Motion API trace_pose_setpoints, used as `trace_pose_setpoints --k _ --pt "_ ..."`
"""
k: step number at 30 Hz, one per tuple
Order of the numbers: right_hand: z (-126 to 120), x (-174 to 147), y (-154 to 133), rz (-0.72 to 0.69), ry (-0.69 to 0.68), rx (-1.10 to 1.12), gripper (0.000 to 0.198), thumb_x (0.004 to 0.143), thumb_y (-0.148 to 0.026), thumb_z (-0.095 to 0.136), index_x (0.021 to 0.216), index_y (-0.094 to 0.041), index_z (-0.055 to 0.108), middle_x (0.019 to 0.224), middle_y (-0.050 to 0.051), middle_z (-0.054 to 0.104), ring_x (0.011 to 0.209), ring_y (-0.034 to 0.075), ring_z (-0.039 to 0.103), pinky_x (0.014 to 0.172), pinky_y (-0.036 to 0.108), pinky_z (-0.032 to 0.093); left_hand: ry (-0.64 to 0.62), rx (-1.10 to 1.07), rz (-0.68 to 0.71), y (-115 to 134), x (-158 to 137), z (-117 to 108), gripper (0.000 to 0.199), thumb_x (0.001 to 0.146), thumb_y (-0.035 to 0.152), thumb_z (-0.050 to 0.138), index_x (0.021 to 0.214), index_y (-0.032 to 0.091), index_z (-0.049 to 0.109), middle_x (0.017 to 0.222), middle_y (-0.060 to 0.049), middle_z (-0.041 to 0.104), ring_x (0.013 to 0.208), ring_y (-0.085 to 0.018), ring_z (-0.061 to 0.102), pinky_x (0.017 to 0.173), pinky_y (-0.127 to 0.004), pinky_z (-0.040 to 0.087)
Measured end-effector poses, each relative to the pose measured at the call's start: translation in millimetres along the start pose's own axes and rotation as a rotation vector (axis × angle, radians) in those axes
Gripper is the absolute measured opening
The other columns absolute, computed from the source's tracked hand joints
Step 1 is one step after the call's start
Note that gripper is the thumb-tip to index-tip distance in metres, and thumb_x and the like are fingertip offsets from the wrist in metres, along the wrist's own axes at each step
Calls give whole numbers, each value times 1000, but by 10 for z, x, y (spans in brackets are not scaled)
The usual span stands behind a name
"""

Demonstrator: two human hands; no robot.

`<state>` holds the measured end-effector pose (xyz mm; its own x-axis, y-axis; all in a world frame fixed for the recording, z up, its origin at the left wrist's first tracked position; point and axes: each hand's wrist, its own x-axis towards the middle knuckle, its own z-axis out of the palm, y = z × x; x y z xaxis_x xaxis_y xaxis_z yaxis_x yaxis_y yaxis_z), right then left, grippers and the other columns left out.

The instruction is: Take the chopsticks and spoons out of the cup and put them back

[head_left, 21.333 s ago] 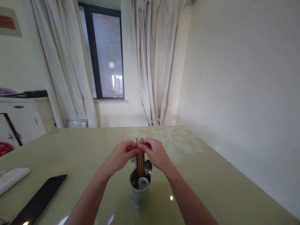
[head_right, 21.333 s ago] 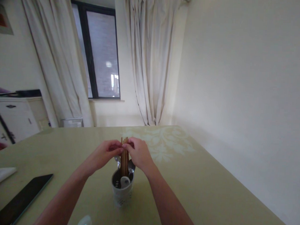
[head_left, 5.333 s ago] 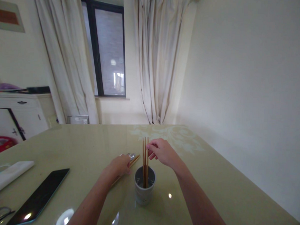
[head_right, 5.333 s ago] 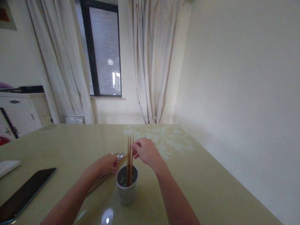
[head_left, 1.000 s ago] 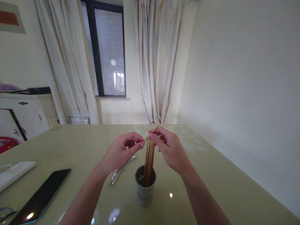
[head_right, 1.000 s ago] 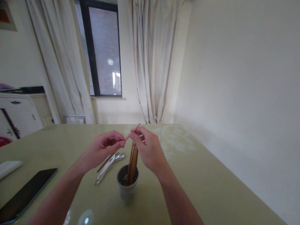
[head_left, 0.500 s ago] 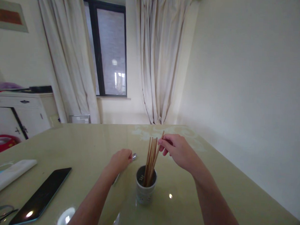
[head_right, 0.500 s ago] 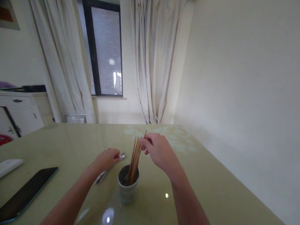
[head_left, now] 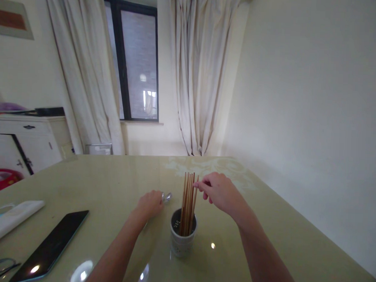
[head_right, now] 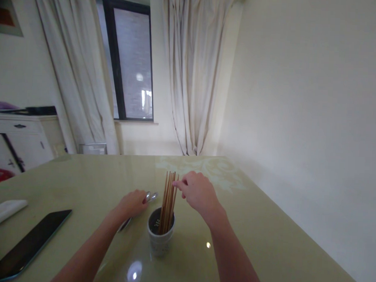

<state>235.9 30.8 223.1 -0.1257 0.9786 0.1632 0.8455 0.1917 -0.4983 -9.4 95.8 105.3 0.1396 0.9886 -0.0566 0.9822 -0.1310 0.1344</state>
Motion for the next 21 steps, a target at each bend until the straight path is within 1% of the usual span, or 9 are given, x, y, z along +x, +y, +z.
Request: trace_pose_setpoints --k 4,6,9,12,14,15,17,19,21 --pt "-105 -73 -79 -56 159 45 39 102 -40 62 70 -20 73 62 1 73 55 15 65 54 24 39 85 -107 46 -48 3 -262 20 93 24 54 90 19 72 99 -11 80 92 -24 75 76 -30 49" --pt "-115 -90 -123 -114 211 89 40 103 -38 60 69 -20 72 61 1 72 54 14 64 55 24 39 169 -280 107 -74 -21 -432 19 93 28 55 87 19 70 91 -7 80 84 -20 73 73 -28 48" --pt "-78 -102 -201 -193 283 168 40 104 -39 59 72 -19 72 63 1 71 52 13 62 55 25 41 297 -647 241 -26 -146 -676 24 93 38 59 84 19 68 82 -5 78 74 -19 70 66 -27 48" --pt "-14 -121 -285 -256 372 309 28 100 -44 64 98 -20 76 77 2 76 57 13 66 58 24 45 374 -855 404 167 -387 -872 27 94 45 62 86 19 67 79 -2 75 71 -16 67 64 -25 48" --pt "16 -146 -327 -302 392 402 27 99 -43 66 109 -20 74 86 2 78 63 14 69 60 24 48 395 -880 504 337 -566 -967 24 95 43 63 88 20 68 76 1 71 67 -13 62 61 -23 46" --pt "22 -161 -340 -318 393 430 24 99 -41 66 107 -20 74 86 2 78 65 14 70 61 23 49 397 -872 542 415 -642 -1002 22 95 41 64 89 20 69 74 2 69 66 -12 60 60 -22 44" --pt "11 -192 -348 -330 393 452 20 101 -36 63 95 -20 73 79 2 76 65 14 69 61 23 49 386 -854 594 526 -738 -1047 20 96 39 64 90 21 70 74 3 67 67 -12 58 60 -21 44" --pt "-26 -217 -332 -314 378 456 23 101 -35 61 86 -20 71 71 1 74 63 15 67 60 23 48 347 -840 600 546 -729 -1048 26 100 41 58 90 21 70 77 2 69 71 -13 61 65 -22 47" --pt "-76 -223 -296 -287 343 440 23 100 -34 61 85 -20 71 68 1 73 62 15 67 60 24 49 309 -794 538 465 -614 -993 37 105 44 46 88 20 69 78 0 71 71 -14 63 68 -24 48"
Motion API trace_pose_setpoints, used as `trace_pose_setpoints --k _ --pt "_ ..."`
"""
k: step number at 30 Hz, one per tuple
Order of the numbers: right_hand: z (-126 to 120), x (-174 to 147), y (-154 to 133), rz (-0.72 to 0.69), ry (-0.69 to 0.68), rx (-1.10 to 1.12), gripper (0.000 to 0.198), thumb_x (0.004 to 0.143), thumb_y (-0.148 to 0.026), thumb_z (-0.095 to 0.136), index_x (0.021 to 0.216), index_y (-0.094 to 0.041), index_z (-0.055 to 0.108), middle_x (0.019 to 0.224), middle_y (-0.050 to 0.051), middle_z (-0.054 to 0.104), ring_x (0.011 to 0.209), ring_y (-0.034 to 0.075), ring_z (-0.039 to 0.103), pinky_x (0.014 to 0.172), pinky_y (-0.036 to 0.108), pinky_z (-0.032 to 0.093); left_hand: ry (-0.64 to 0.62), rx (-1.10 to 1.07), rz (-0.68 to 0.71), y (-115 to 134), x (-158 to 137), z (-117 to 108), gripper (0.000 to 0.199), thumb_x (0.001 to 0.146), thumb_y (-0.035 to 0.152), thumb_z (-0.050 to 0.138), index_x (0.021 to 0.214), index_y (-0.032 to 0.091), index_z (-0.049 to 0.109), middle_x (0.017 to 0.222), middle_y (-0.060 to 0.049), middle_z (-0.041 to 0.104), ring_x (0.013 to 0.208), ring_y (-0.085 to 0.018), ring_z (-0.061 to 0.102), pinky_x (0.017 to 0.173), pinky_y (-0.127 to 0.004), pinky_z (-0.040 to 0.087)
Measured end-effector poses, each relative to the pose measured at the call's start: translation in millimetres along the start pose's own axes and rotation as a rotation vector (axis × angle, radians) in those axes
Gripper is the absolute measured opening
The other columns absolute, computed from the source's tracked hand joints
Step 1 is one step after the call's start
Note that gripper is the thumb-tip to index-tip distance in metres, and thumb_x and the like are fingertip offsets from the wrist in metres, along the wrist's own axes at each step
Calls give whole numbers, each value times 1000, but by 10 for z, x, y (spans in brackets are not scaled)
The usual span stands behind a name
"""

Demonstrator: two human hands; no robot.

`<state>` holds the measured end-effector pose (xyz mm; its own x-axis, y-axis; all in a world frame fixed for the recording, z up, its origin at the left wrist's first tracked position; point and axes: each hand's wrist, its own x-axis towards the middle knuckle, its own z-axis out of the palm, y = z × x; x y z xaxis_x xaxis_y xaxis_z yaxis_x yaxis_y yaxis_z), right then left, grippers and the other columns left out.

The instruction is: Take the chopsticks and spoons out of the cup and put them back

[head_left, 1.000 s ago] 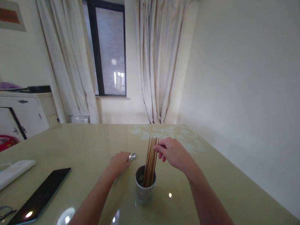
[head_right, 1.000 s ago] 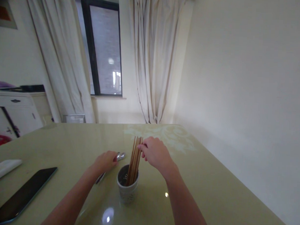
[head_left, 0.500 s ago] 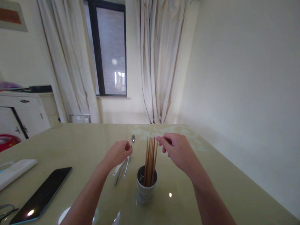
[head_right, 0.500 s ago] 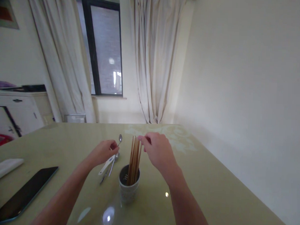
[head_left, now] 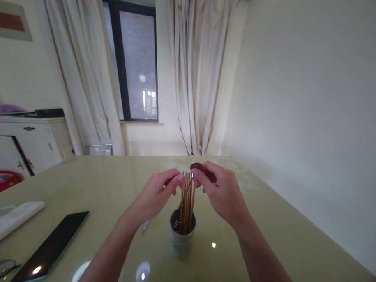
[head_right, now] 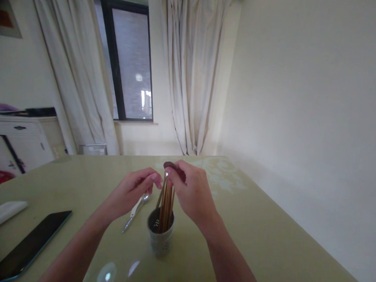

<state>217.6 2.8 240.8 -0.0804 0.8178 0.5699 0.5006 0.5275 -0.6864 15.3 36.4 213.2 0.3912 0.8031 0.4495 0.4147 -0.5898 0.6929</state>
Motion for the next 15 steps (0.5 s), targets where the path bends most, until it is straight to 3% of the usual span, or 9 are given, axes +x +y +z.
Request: trace_pose_setpoints --k 3,7,10,15 --pt "-69 36 49 47 -47 -99 26 99 -32 60 79 -20 72 68 2 74 62 16 67 58 24 48 -49 273 -180 -409 52 -22 40 106 40 39 88 20 68 84 -4 75 76 -17 68 72 -27 49" --pt "-71 78 125 98 -147 -202 29 97 -25 59 71 -19 71 69 3 76 64 16 69 59 24 47 -277 784 -501 -924 0 51 22 101 30 53 100 20 72 110 -12 78 102 -25 73 83 -32 50" --pt "-32 74 151 131 -268 -281 28 92 -20 60 66 -20 71 64 2 75 61 16 69 58 24 44 -354 855 -591 -1103 -82 143 20 96 27 60 105 17 74 116 -18 77 109 -31 74 85 -36 53" --pt "33 34 176 199 -428 -469 35 90 -22 61 56 -20 67 54 3 71 54 17 68 55 25 43 -417 898 -625 -1175 -141 194 25 93 27 63 113 15 73 122 -22 75 116 -37 72 89 -41 55"
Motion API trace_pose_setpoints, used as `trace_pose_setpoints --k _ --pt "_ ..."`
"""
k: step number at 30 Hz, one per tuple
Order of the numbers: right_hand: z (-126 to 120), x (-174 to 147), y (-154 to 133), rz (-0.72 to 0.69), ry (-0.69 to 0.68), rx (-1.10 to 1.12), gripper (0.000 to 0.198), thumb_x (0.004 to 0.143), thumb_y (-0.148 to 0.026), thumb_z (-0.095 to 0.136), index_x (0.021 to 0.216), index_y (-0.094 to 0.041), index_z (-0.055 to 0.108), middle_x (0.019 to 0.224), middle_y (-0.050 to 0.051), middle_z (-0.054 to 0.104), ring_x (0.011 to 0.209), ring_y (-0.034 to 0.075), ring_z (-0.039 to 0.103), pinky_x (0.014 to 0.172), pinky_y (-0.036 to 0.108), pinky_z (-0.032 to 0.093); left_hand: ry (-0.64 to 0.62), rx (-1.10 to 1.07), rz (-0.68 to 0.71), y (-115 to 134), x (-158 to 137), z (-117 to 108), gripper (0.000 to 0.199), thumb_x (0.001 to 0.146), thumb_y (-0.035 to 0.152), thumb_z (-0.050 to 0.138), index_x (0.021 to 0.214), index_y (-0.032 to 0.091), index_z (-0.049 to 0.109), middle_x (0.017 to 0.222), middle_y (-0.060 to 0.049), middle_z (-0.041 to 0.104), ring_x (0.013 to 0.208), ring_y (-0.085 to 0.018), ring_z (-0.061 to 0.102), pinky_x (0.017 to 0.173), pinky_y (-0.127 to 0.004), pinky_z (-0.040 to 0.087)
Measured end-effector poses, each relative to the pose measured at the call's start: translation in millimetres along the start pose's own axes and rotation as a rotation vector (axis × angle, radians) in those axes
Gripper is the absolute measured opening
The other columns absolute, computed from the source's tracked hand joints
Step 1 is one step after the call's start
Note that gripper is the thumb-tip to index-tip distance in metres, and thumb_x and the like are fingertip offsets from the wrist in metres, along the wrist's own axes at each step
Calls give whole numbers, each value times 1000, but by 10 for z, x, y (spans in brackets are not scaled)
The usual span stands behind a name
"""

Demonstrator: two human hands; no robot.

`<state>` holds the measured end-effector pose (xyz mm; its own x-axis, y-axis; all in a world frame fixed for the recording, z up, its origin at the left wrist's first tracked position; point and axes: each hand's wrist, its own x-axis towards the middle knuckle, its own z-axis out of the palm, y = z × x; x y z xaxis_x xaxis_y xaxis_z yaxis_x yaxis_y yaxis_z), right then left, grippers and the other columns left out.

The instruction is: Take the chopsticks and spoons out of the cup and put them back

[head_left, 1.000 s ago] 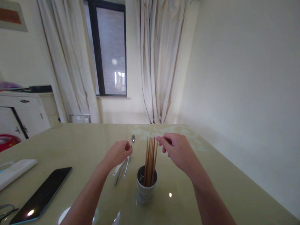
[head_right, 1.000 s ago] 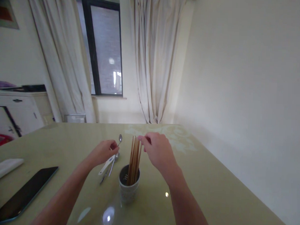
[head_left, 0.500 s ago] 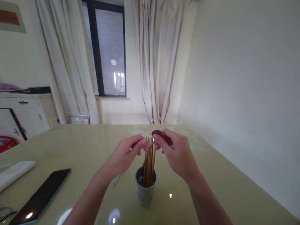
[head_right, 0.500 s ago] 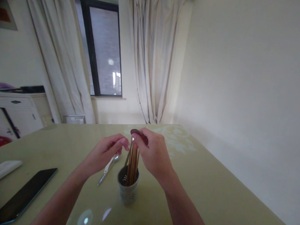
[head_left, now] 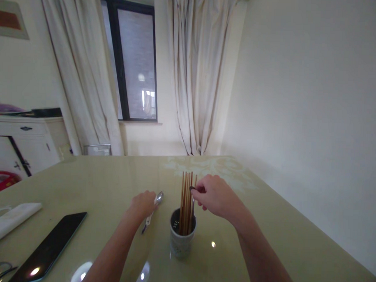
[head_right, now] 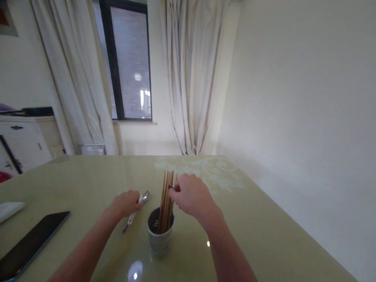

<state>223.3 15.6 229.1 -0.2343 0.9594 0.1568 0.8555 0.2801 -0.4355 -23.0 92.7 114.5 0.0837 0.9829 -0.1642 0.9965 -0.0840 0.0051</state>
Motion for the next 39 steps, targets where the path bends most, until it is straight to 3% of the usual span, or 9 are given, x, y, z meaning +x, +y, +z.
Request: trace_pose_setpoints --k 5,10,18,25,32,35,39 --pt "19 13 33 82 -47 -136 35 88 -26 68 53 -21 67 53 5 70 52 19 67 56 27 43 -2 11 23 6 4 22 27 93 25 57 112 16 74 123 -21 75 115 -35 73 89 -41 55" --pt "-5 26 89 90 42 -201 38 89 -45 74 60 -21 73 59 7 72 57 21 67 55 29 38 12 -4 44 24 17 68 28 90 26 56 109 16 74 119 -20 76 111 -35 74 87 -42 56" --pt "-31 -11 62 94 95 -208 29 92 -47 75 77 -22 80 79 9 79 75 24 73 60 30 39 28 6 49 30 4 35 31 87 23 56 110 15 75 118 -22 76 111 -37 74 86 -43 57" --pt "-96 -59 -36 64 189 -197 30 95 -49 71 81 -24 79 80 8 79 75 24 71 62 30 38 61 1 33 43 -18 -12 32 90 23 52 110 15 75 119 -22 76 111 -35 74 88 -42 56" --pt "-115 -70 -64 34 212 -156 32 96 -46 70 76 -23 78 75 6 78 69 21 69 61 30 38 94 -92 104 -24 3 -141 21 84 22 57 86 19 77 95 -12 80 92 -27 76 76 -31 51" --pt "-104 -52 -84 -37 257 -69 32 98 -43 69 76 -22 77 73 4 77 67 19 67 63 30 39 167 -272 219 -107 -85 -389 28 90 27 51 77 19 74 80 -4 77 79 -21 73 69 -27 48" --pt "-53 -47 -178 -154 347 195 26 99 -45 68 95 -22 80 76 1 77 64 15 66 63 27 44 286 -843 468 -108 -390 -761 35 93 46 58 85 17 76 79 -3 76 71 -17 66 63 -25 49"
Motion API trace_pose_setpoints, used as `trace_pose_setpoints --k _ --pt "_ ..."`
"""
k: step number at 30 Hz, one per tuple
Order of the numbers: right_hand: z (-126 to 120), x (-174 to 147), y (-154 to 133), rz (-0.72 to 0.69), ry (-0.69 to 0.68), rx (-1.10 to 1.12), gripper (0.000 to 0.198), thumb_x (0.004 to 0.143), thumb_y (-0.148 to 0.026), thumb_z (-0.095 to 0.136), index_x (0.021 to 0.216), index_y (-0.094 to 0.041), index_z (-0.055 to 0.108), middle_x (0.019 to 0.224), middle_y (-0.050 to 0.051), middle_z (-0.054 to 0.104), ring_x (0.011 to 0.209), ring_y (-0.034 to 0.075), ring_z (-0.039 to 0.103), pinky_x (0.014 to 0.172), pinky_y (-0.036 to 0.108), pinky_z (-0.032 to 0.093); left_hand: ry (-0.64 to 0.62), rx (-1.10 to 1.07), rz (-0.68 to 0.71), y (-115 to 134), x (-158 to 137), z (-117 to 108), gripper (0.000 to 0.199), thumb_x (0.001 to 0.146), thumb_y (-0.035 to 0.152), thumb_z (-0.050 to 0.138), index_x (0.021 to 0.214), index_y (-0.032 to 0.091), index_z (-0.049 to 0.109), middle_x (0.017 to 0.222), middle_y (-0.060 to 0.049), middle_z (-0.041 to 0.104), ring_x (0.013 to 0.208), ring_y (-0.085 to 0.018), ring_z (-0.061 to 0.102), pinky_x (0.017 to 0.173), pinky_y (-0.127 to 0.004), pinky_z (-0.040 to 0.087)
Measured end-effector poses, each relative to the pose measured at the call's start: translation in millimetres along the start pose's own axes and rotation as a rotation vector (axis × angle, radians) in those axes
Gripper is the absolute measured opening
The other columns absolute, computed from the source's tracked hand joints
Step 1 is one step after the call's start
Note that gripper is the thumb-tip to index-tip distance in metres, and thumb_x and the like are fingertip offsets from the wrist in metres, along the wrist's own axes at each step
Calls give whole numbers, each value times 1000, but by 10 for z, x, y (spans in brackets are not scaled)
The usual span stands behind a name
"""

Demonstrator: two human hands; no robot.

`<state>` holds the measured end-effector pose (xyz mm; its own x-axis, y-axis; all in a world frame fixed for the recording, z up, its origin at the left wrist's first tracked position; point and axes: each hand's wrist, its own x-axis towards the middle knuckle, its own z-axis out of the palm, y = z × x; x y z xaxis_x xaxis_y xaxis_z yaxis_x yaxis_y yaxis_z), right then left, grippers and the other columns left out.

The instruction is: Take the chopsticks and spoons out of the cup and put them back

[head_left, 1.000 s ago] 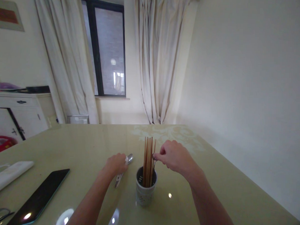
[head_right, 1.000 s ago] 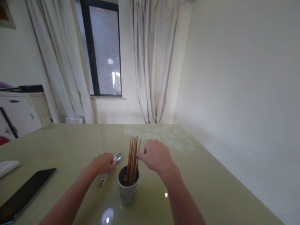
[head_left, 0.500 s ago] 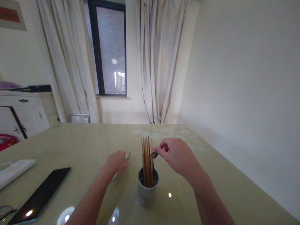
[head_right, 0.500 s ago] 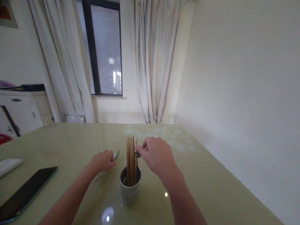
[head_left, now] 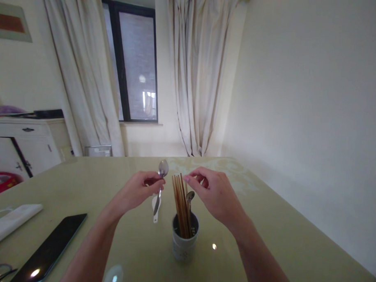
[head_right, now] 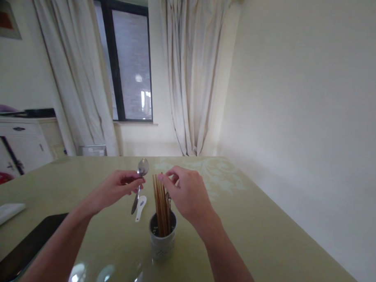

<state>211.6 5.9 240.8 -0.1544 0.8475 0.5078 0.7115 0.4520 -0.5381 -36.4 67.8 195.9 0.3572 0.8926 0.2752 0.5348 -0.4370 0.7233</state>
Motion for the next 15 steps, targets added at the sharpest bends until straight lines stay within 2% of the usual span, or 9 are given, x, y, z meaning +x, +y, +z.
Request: trace_pose_setpoints --k 2,4,9,15 --pt "33 -23 -58 -24 57 134 29 97 -47 70 110 -22 78 83 2 78 61 14 65 63 25 47 12 -173 81 212 -77 -22 34 90 49 66 91 18 79 81 -3 76 70 -15 63 63 -24 50" --pt "47 -56 -113 -55 98 230 33 95 -46 73 117 -21 75 87 2 78 60 13 66 61 24 50 -3 -255 130 388 -141 18 29 88 46 72 92 18 80 79 -2 75 68 -14 61 62 -23 49" --pt "3 -132 -195 -146 190 274 20 94 -34 72 109 -21 75 89 3 78 61 12 67 58 23 52 0 -260 161 642 -202 176 20 85 39 76 82 19 80 70 1 71 62 -12 57 56 -21 46" --pt "-6 -150 -189 -244 205 170 9 95 -25 68 100 -22 75 88 2 78 71 14 69 63 24 53 6 -225 132 723 -208 251 23 84 39 77 75 18 76 67 1 69 60 -11 56 55 -21 42"
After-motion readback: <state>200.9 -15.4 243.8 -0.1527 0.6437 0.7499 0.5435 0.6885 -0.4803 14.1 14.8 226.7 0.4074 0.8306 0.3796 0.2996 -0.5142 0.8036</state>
